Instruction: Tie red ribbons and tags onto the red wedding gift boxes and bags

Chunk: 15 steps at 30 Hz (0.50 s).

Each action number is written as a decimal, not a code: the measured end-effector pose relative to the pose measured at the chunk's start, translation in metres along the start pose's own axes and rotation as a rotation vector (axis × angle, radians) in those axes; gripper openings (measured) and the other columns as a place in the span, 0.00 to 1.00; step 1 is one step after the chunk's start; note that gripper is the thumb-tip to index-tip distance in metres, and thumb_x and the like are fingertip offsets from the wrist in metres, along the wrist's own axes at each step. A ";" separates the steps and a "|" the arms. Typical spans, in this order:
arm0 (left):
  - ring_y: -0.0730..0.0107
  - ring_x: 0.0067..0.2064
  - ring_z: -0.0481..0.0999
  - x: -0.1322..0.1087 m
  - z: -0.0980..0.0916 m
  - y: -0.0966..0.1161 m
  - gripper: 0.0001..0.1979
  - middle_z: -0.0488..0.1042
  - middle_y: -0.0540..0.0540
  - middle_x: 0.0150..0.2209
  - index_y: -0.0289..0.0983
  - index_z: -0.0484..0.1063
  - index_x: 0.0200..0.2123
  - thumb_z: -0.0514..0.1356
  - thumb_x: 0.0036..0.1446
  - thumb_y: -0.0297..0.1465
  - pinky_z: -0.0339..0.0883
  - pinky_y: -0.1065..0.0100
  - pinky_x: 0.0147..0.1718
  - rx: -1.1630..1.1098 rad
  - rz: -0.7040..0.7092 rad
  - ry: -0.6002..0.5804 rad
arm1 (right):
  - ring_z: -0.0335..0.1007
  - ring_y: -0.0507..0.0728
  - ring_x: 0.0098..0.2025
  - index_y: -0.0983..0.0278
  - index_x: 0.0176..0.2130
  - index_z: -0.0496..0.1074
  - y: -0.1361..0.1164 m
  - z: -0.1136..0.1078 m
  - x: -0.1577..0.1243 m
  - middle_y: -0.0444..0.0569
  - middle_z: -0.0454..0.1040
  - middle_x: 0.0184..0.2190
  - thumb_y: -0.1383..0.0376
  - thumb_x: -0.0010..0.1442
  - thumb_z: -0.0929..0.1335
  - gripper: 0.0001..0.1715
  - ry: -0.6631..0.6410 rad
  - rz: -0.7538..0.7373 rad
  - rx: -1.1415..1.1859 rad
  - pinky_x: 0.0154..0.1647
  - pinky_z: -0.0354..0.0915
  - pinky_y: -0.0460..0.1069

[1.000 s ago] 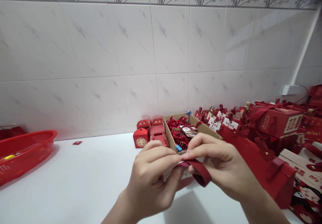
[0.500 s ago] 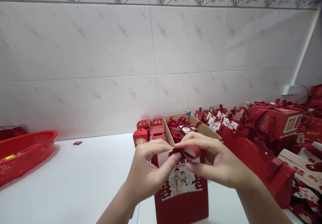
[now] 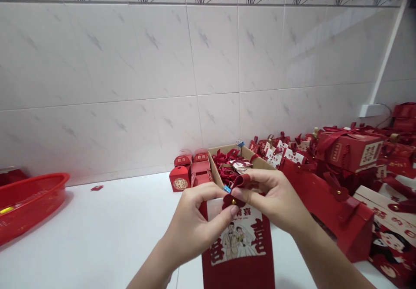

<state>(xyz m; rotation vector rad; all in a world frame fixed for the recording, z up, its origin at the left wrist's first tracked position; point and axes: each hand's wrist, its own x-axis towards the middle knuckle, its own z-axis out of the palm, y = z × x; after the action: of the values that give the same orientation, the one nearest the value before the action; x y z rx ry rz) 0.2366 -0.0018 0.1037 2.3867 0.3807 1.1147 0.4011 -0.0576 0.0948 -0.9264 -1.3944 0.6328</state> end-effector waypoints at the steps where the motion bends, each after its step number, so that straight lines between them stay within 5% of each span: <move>1: 0.74 0.29 0.72 0.000 0.001 0.000 0.03 0.76 0.49 0.28 0.36 0.75 0.32 0.61 0.53 0.28 0.67 0.72 0.30 -0.009 -0.014 -0.005 | 0.69 0.51 0.27 0.65 0.29 0.75 0.000 0.001 0.000 0.44 0.72 0.24 0.65 0.49 0.74 0.07 0.004 -0.004 0.010 0.26 0.66 0.44; 15: 0.66 0.31 0.77 0.004 0.011 0.002 0.04 0.79 0.46 0.29 0.36 0.78 0.31 0.63 0.50 0.28 0.73 0.67 0.30 -0.246 -0.184 0.018 | 0.68 0.51 0.32 0.63 0.30 0.77 0.003 0.005 0.002 0.46 0.71 0.28 0.65 0.51 0.73 0.04 0.055 -0.183 -0.085 0.30 0.66 0.46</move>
<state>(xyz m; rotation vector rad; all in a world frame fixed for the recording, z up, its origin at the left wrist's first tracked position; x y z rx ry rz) 0.2478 -0.0053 0.1009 2.0839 0.4335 1.0356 0.3970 -0.0535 0.0931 -0.8650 -1.4460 0.4099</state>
